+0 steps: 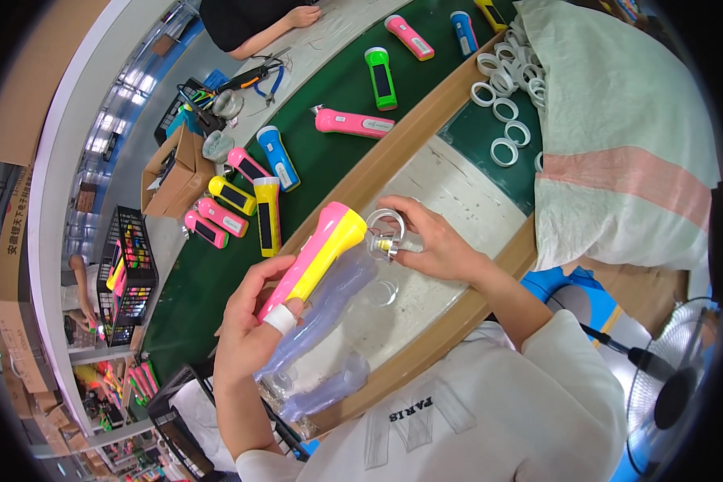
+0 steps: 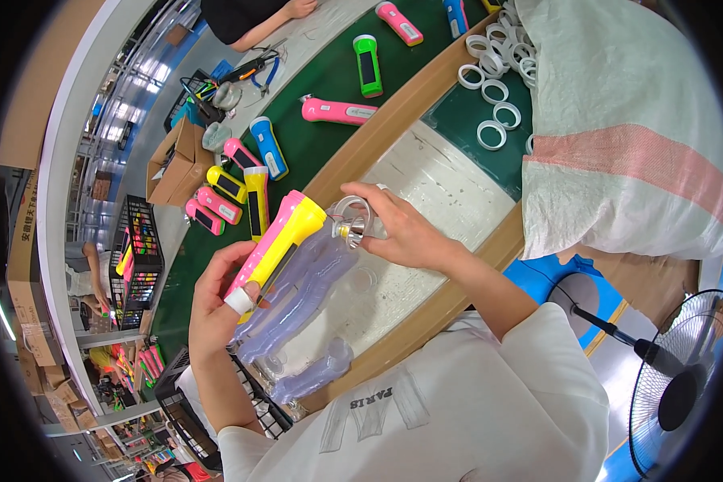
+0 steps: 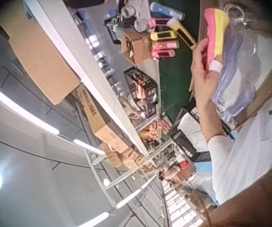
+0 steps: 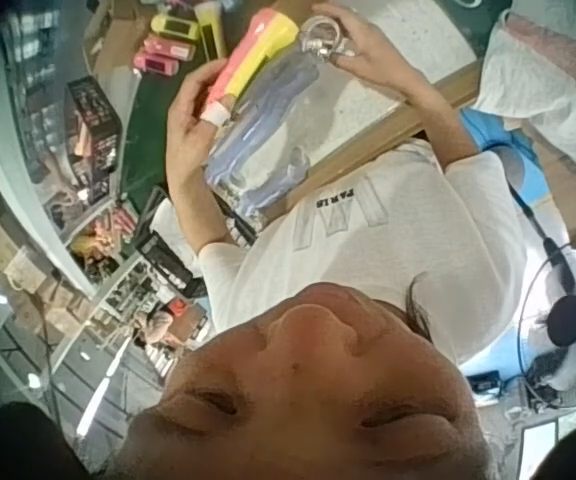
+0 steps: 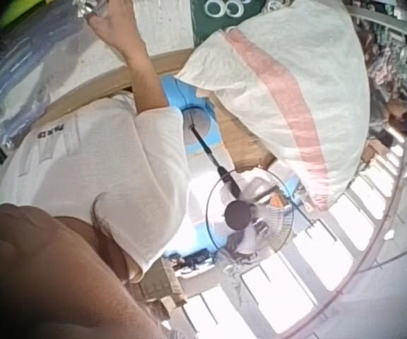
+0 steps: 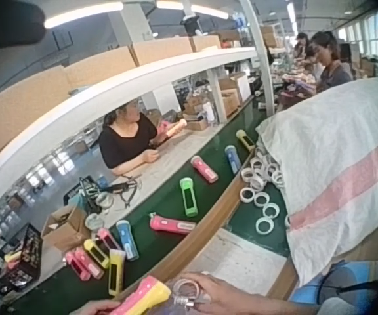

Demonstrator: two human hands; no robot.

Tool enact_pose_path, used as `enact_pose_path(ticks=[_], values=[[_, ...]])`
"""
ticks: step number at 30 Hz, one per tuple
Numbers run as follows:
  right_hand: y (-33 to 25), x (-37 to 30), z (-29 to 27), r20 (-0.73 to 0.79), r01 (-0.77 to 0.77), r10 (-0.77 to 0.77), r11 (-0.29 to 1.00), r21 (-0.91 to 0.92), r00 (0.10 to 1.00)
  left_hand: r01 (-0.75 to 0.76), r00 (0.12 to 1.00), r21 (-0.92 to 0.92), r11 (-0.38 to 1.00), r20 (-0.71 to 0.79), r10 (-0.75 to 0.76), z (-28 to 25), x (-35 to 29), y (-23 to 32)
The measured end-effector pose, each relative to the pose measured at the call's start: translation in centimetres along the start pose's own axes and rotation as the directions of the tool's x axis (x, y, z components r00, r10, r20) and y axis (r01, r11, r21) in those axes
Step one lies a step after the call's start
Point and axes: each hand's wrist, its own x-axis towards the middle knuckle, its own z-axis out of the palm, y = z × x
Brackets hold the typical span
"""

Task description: Assembling plastic handheld flashlights by attaching heads and other components on a production line.

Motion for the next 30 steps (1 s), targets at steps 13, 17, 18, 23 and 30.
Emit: enact_pose_path(ticks=[13,17,18,23,30], values=[[1.1,-0.4,0.6,-0.029,0.09,-0.094,0.99,-0.109,0.995,-0.476,0.879,0.465,0.746,0.263,0.397,1.1,-0.2,1.0],[0.5,-1.0,0.1,-0.036,0.095,-0.107,0.965,-0.246,0.994,-0.442,0.885,0.573,0.691,0.15,0.441,0.9,-0.7,1.0],[0.1,-1.1,-0.1,-0.014,0.091,-0.098,0.959,-0.27,0.995,-0.417,0.892,0.573,0.706,0.111,0.437,0.8,-0.7,1.0],[-3.6,-1.5,-1.5,0.193,0.199,-0.137,0.913,-0.356,0.972,-0.417,0.907,0.563,0.713,0.202,0.37,0.7,-0.3,-0.3],[-6.5,-2.6,-0.5,0.311,0.6,-0.557,0.798,-0.055,0.77,0.029,0.932,-0.212,0.977,0.359,0.05,1.4,-2.1,-6.2]])
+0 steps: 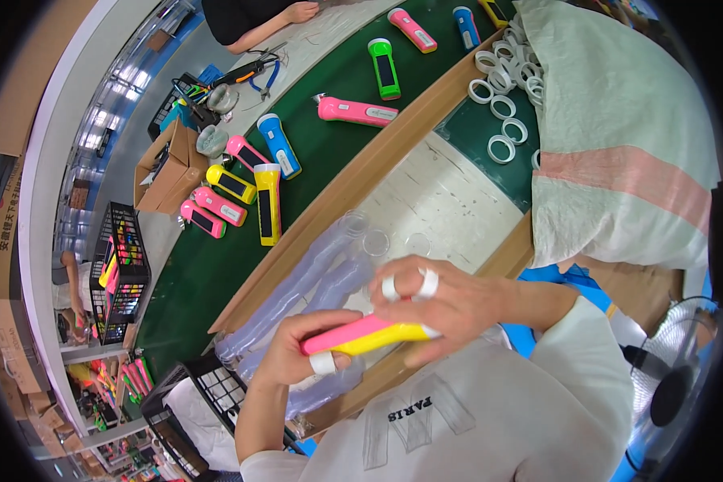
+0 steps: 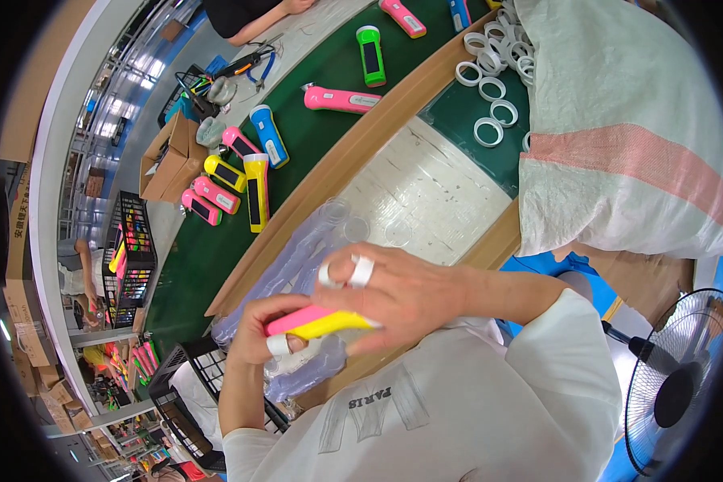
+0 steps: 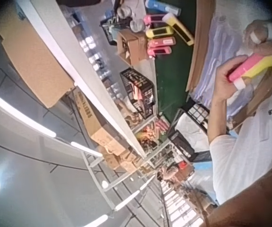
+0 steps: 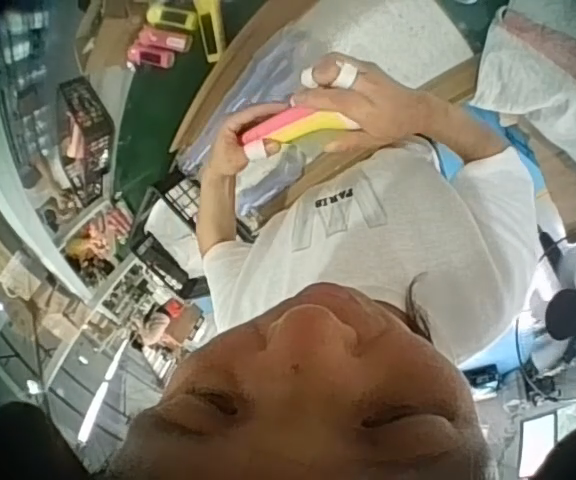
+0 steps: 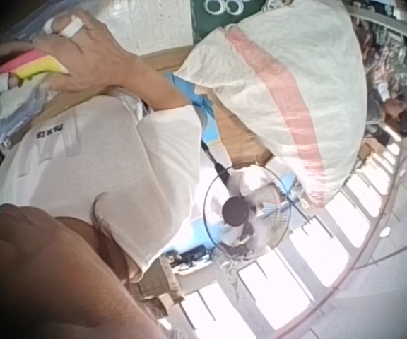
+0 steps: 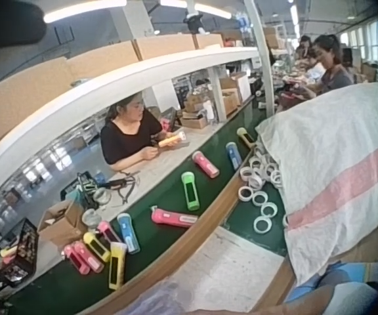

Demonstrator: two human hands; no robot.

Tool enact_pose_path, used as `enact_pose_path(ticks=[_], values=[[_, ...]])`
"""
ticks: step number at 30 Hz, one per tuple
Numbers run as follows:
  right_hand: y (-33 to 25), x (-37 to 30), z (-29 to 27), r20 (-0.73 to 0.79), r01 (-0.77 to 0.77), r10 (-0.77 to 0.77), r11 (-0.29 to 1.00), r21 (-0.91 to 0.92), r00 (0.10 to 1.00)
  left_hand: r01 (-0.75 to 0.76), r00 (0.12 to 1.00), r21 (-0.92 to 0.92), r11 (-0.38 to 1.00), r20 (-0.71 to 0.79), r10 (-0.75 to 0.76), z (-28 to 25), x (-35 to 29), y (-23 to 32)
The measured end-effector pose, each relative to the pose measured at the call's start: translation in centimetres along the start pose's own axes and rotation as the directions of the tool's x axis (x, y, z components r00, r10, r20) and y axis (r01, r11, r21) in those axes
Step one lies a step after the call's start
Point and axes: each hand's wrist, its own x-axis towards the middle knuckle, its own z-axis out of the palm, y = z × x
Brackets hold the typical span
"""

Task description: Assembling plastic handheld flashlights by attaching heads and other components on a production line.

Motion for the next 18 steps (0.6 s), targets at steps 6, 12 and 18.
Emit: enact_pose_path(ticks=[6,12,18], values=[[4.9,-0.7,2.1,-0.06,-0.511,0.763,0.487,0.708,0.643,-0.234,0.848,0.919,0.317,0.034,0.528,2.4,3.7,0.4],[2.9,0.7,0.8,-0.058,-0.487,0.605,0.69,0.536,0.794,-0.293,0.695,0.948,0.123,0.123,0.709,1.7,2.4,-2.0],[-1.2,0.9,0.7,-0.324,0.072,-0.039,0.993,0.09,0.945,-0.271,0.952,-0.086,0.959,0.123,0.28,1.5,0.4,-1.1]])
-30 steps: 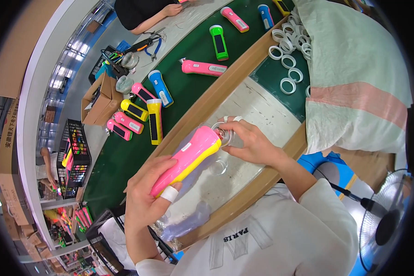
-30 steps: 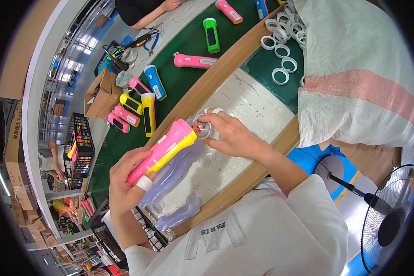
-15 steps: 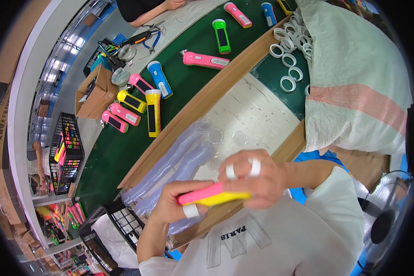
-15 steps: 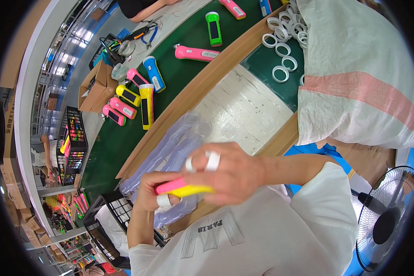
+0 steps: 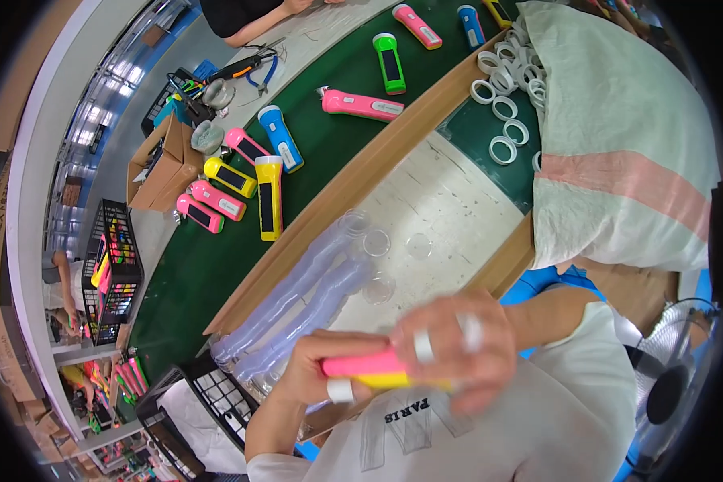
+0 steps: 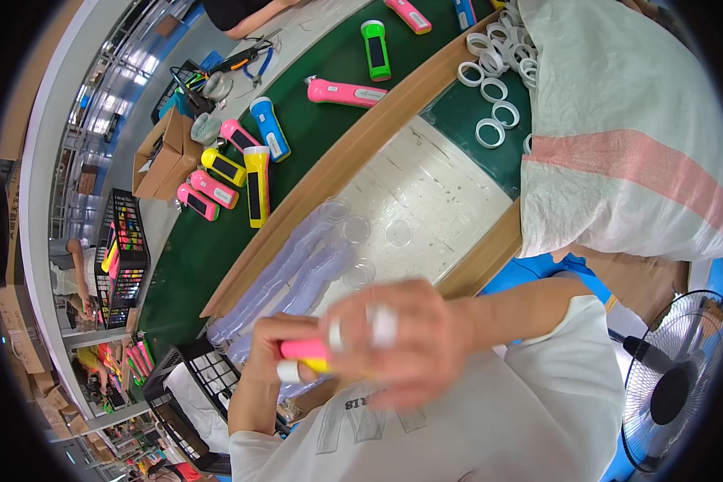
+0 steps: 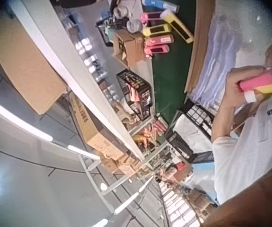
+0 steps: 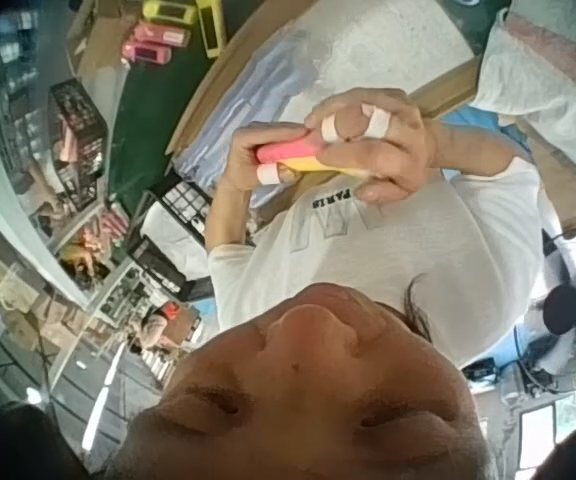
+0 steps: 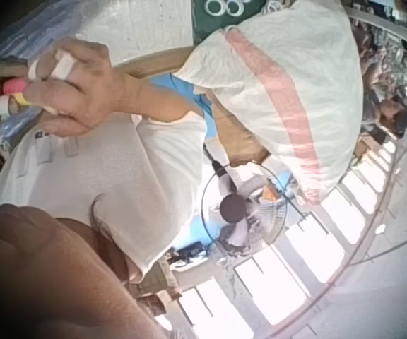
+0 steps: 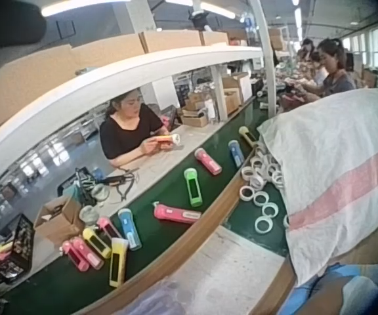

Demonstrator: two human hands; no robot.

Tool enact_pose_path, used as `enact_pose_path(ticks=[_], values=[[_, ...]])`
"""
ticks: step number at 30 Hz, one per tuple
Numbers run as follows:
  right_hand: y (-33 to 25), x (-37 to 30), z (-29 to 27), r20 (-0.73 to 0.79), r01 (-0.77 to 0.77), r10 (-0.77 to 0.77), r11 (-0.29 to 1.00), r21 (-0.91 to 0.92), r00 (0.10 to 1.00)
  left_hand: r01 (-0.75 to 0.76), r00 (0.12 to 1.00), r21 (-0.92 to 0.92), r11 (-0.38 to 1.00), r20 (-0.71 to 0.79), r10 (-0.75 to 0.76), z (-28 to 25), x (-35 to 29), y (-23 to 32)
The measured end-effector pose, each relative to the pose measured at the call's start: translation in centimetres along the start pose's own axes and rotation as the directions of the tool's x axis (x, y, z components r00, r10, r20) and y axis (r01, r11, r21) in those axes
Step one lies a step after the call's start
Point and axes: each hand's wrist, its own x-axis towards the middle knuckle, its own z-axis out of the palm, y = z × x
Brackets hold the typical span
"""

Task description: Assembling plastic handheld flashlights by attaching heads and other components on a production line.

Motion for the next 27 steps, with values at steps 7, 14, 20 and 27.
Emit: enact_pose_path(ticks=[7,14,20,27], values=[[8.7,-1.8,1.1,0.161,-0.787,0.979,0.001,0.616,0.127,-0.061,0.942,0.996,-0.062,0.078,0.327,-0.5,4.7,-2.3],[6.2,-2.7,-0.6,0.073,-0.722,0.748,0.604,0.336,0.66,0.173,0.885,-0.107,0.979,-0.419,-0.202,-0.4,2.0,-3.6],[6.2,-3.0,1.3,-0.015,-0.611,0.803,0.466,0.64,0.596,0.234,0.861,-0.829,0.508,-0.066,-0.504,1.8,1.3,-7.0],[7.0,-3.7,3.2,-0.113,-0.572,0.847,0.443,0.69,0.52,0.217,0.88,0.3,0.929,-0.472,-0.053,4.4,2.1,-6.8]])
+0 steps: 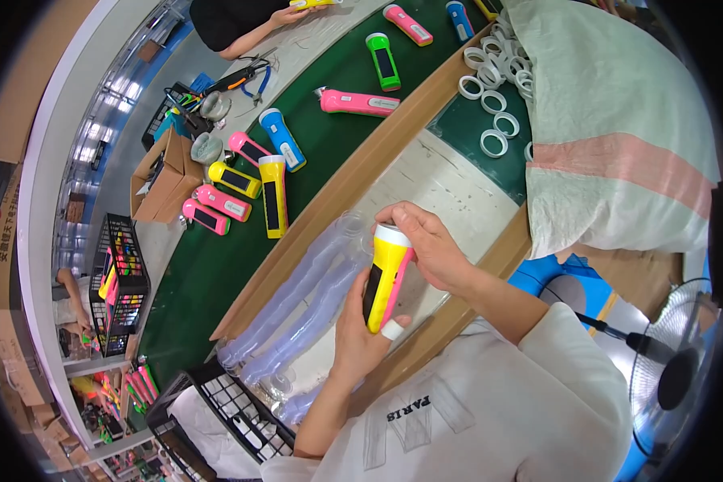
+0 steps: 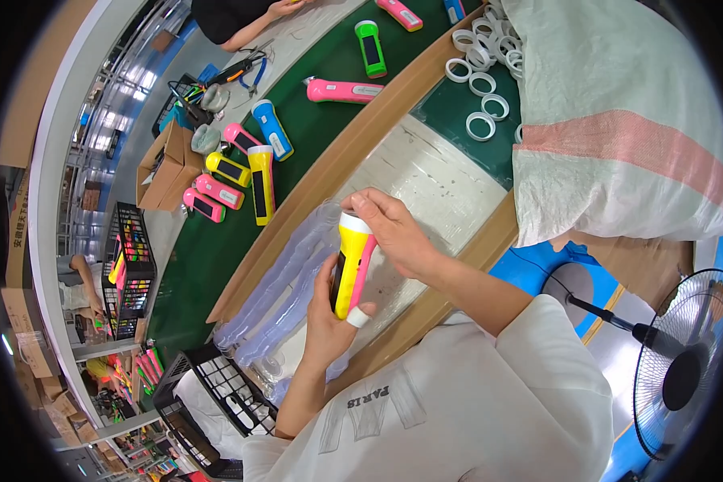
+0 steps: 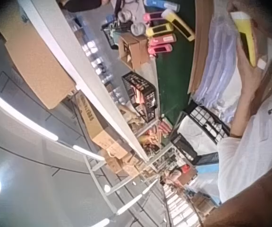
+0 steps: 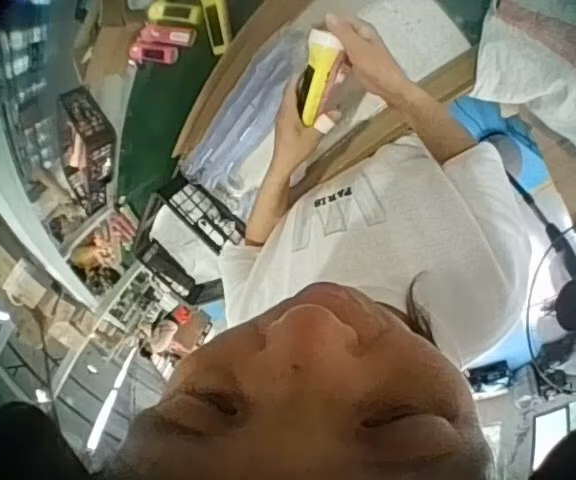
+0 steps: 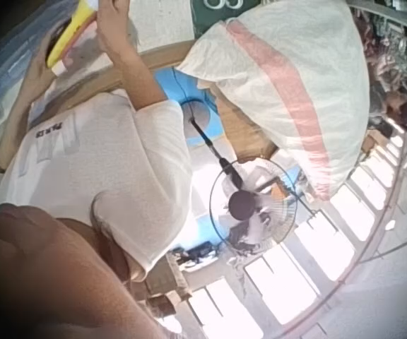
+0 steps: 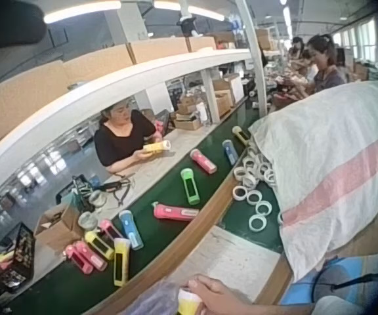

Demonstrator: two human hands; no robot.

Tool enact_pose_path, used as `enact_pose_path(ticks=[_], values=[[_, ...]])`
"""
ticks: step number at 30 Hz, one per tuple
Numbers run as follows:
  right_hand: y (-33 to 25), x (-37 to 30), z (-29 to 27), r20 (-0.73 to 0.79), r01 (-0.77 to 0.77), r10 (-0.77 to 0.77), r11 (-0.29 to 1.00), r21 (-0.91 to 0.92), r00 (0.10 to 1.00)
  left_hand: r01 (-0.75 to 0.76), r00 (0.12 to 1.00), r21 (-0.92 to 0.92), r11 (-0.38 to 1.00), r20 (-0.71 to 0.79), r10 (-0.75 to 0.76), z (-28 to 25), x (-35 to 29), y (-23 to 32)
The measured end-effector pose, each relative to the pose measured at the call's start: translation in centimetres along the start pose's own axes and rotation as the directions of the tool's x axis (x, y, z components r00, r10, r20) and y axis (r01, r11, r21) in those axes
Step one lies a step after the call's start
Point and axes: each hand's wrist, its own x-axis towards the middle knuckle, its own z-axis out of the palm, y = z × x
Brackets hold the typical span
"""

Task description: Assembling plastic handheld flashlights by attaching heads and other components on a production line.

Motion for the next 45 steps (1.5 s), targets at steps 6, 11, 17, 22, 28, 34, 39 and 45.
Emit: enact_pose_path(ticks=[6,11,17,22,28,34,39,45], values=[[-1.9,-0.7,1.2,0.099,-0.079,0.06,0.977,0.197,0.993,0.49,0.872,-0.817,0.303,0.461,-0.167,-1.1,-0.7,0.8],[-1.6,1.7,-0.3,-0.018,-0.115,0.115,0.993,-0.013,0.993,0.284,0.956,-0.26,0.923,0.155,-0.251,-0.3,2.2,0.2],[-4.0,5.7,-7.7,-0.137,0.028,-0.495,0.311,-0.95,0.858,-0.258,0.923,0.602,0.756,-0.078,0.377,-5.6,13.6,0.1],[-5.0,3.9,-15.9,-0.172,-0.44,-0.633,-0.294,-0.848,0.755,-0.324,0.852,0.906,0.273,0.155,0.5,-5.1,17.3,0.6],[-4.5,4.6,-14.7,-0.146,-0.319,-0.582,-0.205,-0.925,0.8,-0.599,0.789,0.612,0.516,0.561,0.25,-0.1,13.6,-2.6],[-5.0,3.9,-9.5,0.135,0.18,-0.563,0.025,-0.983,0.815,-0.557,0.818,0.635,0.536,0.531,0.221,-1.0,13.4,-2.9],[-3.7,4.2,-6.8,0.197,0.271,-0.483,0.088,-0.958,0.853,-0.282,0.957,0.14,0.949,-0.027,0.288,-1.5,15.0,2.1],[-4.0,4.7,-6.4,0.154,0.339,-0.502,0.302,-0.891,0.851,-0.438,0.895,0.343,0.831,0.075,0.441,0.7,20.2,4.2]])
